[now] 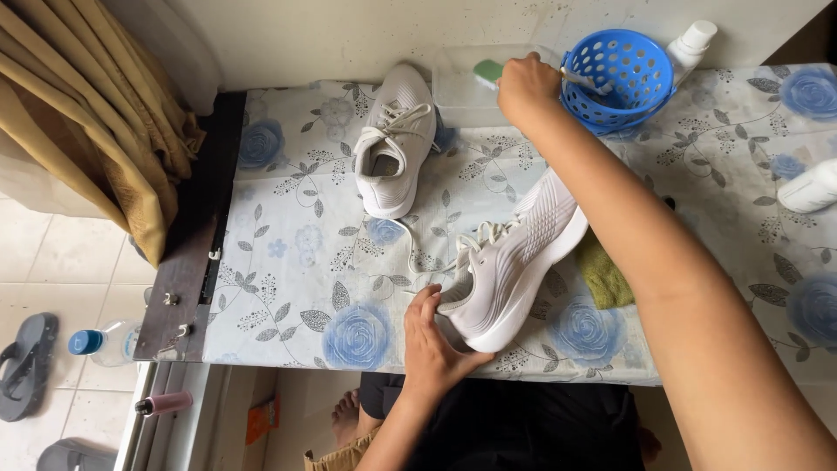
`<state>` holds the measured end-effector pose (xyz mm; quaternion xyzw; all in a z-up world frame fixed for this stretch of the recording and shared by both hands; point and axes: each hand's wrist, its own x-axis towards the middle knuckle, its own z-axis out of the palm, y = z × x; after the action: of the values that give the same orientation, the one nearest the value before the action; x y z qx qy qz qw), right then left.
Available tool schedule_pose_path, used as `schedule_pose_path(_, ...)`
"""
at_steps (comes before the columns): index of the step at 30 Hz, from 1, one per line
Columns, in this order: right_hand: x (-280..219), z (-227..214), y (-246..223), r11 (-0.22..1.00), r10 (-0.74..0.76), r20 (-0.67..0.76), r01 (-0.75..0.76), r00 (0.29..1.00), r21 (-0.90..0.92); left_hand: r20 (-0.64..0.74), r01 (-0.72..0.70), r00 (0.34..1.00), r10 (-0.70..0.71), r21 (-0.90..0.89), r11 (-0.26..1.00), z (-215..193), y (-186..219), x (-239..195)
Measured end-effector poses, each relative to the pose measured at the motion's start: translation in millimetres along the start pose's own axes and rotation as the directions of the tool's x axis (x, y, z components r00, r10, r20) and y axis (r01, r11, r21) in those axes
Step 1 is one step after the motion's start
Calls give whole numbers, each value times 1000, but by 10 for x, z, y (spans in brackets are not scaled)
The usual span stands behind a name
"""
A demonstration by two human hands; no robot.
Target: The person removes the laces from a white sneaker and then uses a green brush to scrub the upper, sides, and toe box of the shoe. The person holds the shoe with one hand and scrubs with the other, focusing on different areas of the shoe's exterior.
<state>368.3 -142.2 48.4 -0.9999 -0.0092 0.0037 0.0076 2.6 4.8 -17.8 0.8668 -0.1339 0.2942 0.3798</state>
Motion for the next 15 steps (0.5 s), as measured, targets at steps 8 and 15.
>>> schedule_pose_path(8, -493, 6, 146, 978, -101, -346, 157, 933, 140, 3, 11, 1000, -11, -18, 1000, -5, 24, 5)
schedule_pose_path(15, -711, -99, 335, 943, -64, -404, 187, 913, 274, 1, -19, 1000, 19, -15, 1000, 4, 25, -2)
